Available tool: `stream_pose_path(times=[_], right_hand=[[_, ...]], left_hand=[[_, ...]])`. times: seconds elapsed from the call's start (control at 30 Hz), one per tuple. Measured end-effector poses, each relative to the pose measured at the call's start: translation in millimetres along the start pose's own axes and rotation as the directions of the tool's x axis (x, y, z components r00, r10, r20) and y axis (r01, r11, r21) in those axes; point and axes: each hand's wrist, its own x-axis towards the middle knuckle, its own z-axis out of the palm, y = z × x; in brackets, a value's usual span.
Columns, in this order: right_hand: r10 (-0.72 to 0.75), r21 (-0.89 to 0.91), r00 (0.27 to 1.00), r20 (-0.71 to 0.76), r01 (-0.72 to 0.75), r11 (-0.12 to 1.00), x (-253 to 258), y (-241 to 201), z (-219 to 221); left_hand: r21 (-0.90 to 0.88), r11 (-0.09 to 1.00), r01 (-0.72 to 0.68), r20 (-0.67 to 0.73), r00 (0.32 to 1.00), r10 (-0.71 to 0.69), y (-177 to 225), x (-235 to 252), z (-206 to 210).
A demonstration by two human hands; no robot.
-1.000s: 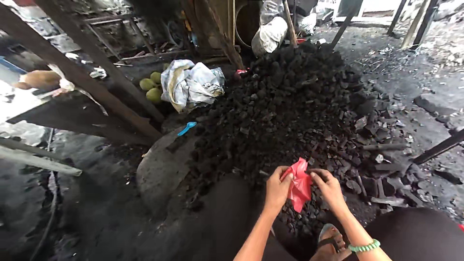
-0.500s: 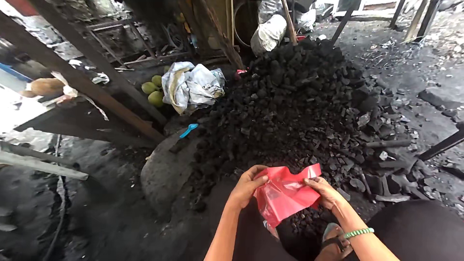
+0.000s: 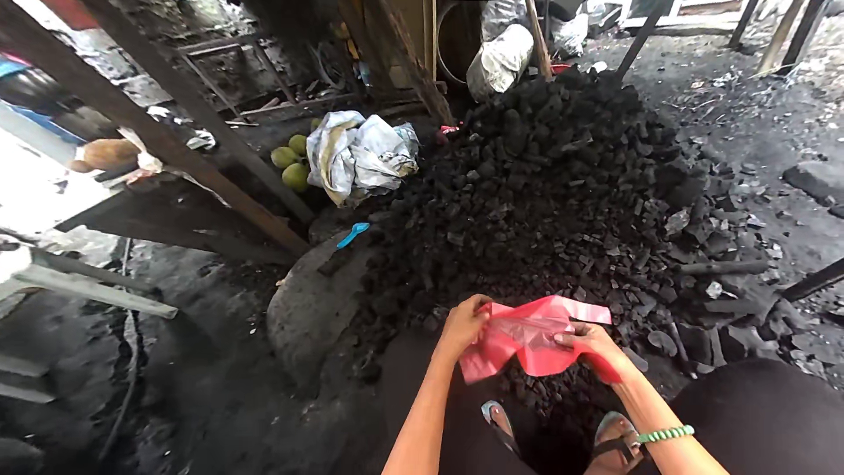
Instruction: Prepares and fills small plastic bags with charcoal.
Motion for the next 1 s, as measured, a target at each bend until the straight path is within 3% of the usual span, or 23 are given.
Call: stream_pose_path(times=[0.07, 0.13, 0.17, 0.23, 0.33, 0.4, 0.47, 0.57, 0.6, 0.67, 0.77, 0.87, 0.93, 1.0], right_hand=[[0.007, -0.095, 0.998, -0.065, -0.013, 0.995, -1.4, -2.9, 8.4], [0.039, -0.095, 0.991, -0.126, -0.051, 0.994, -4.0, -8.4, 18.2], [0.031, -0.078, 0.990, -0.139, -0.042, 0.996, -4.9, -8.9, 21.7], [-0.043, -0.026, 0.991, -0.123, 0.040, 0.999, -5.2, -5.5, 28.1], [-0.193, -0.048, 0.980, -0.050, 0.191, 0.980, -7.9, -1.5, 33.9], [-0.177, -0.046, 0.984, -0.008, 0.176, 0.983, -9.3, -5.7, 35.2], [-0.120, 0.070, 0.992, 0.043, 0.117, 0.991, -7.6, -10.2, 32.5], [-0.071, 0.237, 0.997, 0.018, 0.064, 0.969, 3.7, -14.3, 15.1], [-0.066, 0.175, 0.997, -0.029, 0.070, 0.982, 10.8, -18.2, 7.9], [-0.090, -0.156, 0.990, -0.109, 0.072, 0.985, 25.4, -23.4, -9.4], [-0.188, -0.636, 0.975, -0.122, 0.069, 0.768, 40.1, -27.9, -29.7], [-0.209, -0.757, 0.978, -0.028, 0.116, 0.643, 48.9, -30.7, -23.1], [-0.169, -0.694, 0.980, 0.109, 0.197, 0.693, 56.8, -38.9, -5.7], [-0.174, -0.647, 0.953, 0.246, 0.295, 0.703, 68.4, -51.9, 12.1]], left_hand=[[0.268, 0.963, 0.021, -0.182, 0.983, 0.029, 11.0, 0.1, 13.4], [0.284, 0.959, 0.001, -0.241, 0.968, 0.071, 27.3, -1.9, 27.9], [0.234, 0.972, -0.007, -0.193, 0.980, 0.054, 36.6, -4.9, 36.0], [0.104, 0.994, 0.028, 0.041, 0.999, -0.033, 49.2, -6.0, 50.7], [-0.156, 0.980, 0.126, 0.310, 0.948, -0.072, 47.4, -0.3, 74.3], [-0.416, 0.881, 0.226, 0.333, 0.939, -0.084, 44.7, -1.8, 82.4], [-0.625, 0.713, 0.317, 0.329, 0.936, -0.127, 41.8, -1.1, 81.3], [-0.771, 0.490, 0.407, 0.385, 0.911, -0.150, 38.3, -3.3, 55.0], [-0.809, 0.426, 0.406, 0.391, 0.912, -0.126, 34.5, -4.5, 43.8], [-0.909, 0.255, 0.330, 0.328, 0.943, -0.051, 21.5, -6.8, 23.5], [-0.992, 0.049, 0.112, 0.105, 0.987, -0.123, 9.8, -1.4, -0.8], [-0.971, 0.233, 0.048, 0.001, 0.980, -0.198, 8.4, 15.8, -1.5], [-0.894, 0.445, 0.054, 0.007, 0.994, -0.107, 16.3, 27.1, 9.3], [-0.697, 0.714, 0.061, 0.139, 0.989, 0.051, 28.1, 36.0, 16.8]])
